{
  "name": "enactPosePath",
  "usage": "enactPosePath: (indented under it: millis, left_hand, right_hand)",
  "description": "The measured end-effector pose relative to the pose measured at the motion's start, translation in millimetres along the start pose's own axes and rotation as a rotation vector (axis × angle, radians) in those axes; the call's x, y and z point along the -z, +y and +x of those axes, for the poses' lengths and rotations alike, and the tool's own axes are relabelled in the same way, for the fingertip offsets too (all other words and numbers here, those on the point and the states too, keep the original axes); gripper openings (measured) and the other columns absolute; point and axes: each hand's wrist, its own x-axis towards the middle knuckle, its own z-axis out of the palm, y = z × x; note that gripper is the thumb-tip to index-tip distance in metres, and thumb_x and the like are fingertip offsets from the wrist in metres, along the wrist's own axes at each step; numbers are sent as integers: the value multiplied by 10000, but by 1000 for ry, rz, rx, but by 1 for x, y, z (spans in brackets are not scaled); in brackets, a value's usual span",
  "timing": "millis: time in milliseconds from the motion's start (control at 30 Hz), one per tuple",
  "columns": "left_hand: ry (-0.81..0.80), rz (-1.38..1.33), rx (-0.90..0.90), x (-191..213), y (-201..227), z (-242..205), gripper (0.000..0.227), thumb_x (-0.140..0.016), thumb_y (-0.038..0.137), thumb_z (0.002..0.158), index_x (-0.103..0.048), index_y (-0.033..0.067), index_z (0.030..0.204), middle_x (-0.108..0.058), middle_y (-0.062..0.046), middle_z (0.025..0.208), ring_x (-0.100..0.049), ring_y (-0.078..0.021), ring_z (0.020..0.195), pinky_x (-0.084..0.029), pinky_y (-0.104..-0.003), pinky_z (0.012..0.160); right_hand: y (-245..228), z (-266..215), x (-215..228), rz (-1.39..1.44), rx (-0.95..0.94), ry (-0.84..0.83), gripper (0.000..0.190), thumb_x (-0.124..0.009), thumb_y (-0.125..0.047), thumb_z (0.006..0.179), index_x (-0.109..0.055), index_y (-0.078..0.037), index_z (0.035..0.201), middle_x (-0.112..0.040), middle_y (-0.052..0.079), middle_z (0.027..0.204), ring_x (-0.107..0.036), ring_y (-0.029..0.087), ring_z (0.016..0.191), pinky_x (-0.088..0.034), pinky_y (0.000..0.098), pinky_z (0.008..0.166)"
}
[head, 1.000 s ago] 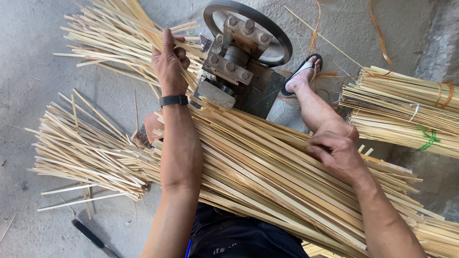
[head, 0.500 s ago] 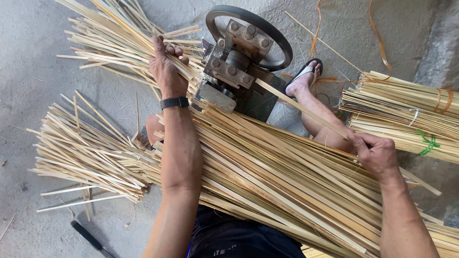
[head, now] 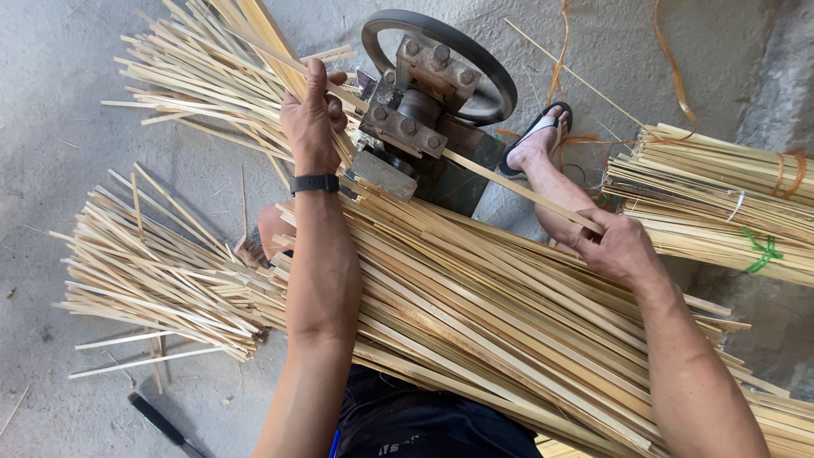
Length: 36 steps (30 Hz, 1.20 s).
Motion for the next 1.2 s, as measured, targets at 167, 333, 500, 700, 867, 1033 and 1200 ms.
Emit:
enactPosePath:
  millis: [167, 333, 500, 700, 867, 1033, 1200]
  left_hand:
    - [-51, -66, -18, 0, 1, 0, 361, -744, 364, 972, -597, 42, 1041, -745, -105, 887, -555, -76, 561, -433, -226, 412]
    - [-61, -86, -11, -1, 1, -1, 314, -715, 348, 988, -583, 67, 1032, -729, -81, 864, -554, -81, 566, -420, -224, 411]
    - [-25, -101, -73, 12, 0, 6, 313, -701, 359, 1008, -582, 70, 1033, -718, -99, 857, -590, -113, 600, -478, -244, 461]
    - [73, -398, -149, 19, -1, 12, 407, -726, 407, 908, -544, 70, 1047, -616, -34, 735, -645, -152, 622, -566, -294, 502]
    - [152, -187, -101, 17, 1, 7, 485, -788, 459, 880, -493, 102, 1024, -602, -23, 749, -570, -115, 560, -479, -254, 396]
    - [17, -11, -70, 1, 1, -1, 566, -833, 493, 826, -561, 88, 1113, -713, -63, 889, -598, -78, 619, -467, -210, 429]
    - [-17, -1, -42, -3, -1, -4, 585, -854, 480, 830, -560, 69, 1125, -724, -99, 927, -594, -84, 619, -465, -210, 440]
  right_hand:
    - [7, -12, -18, 233, 242, -19, 241, -830, -290, 810, -811, -147, 1003, -805, 64, 988, -743, 172, 922, -580, 347, 885]
    - [39, -21, -9, 421, 170, 10, 175, -778, -192, 859, -815, -119, 1013, -809, 56, 985, -733, 156, 902, -586, 331, 840]
    - [68, -29, 7, 505, 314, 257, 163, -780, -165, 928, -785, -102, 1077, -780, 50, 993, -712, 124, 901, -581, 272, 817]
    - [34, -23, 0, 281, 230, 349, 118, -803, -145, 914, -797, -83, 1014, -772, 51, 958, -721, 158, 858, -588, 283, 724]
    - [7, -7, -9, 317, 397, 431, 161, -809, -182, 935, -786, -78, 1057, -759, 73, 961, -706, 169, 815, -558, 301, 701]
    - [12, -15, -14, 303, 365, 438, 183, -819, -204, 915, -795, -76, 1043, -742, 77, 880, -683, 174, 751, -529, 319, 664]
    - [8, -12, -31, 322, 431, 520, 162, -820, -172, 928, -782, -65, 1044, -727, 90, 900, -686, 181, 781, -530, 312, 694]
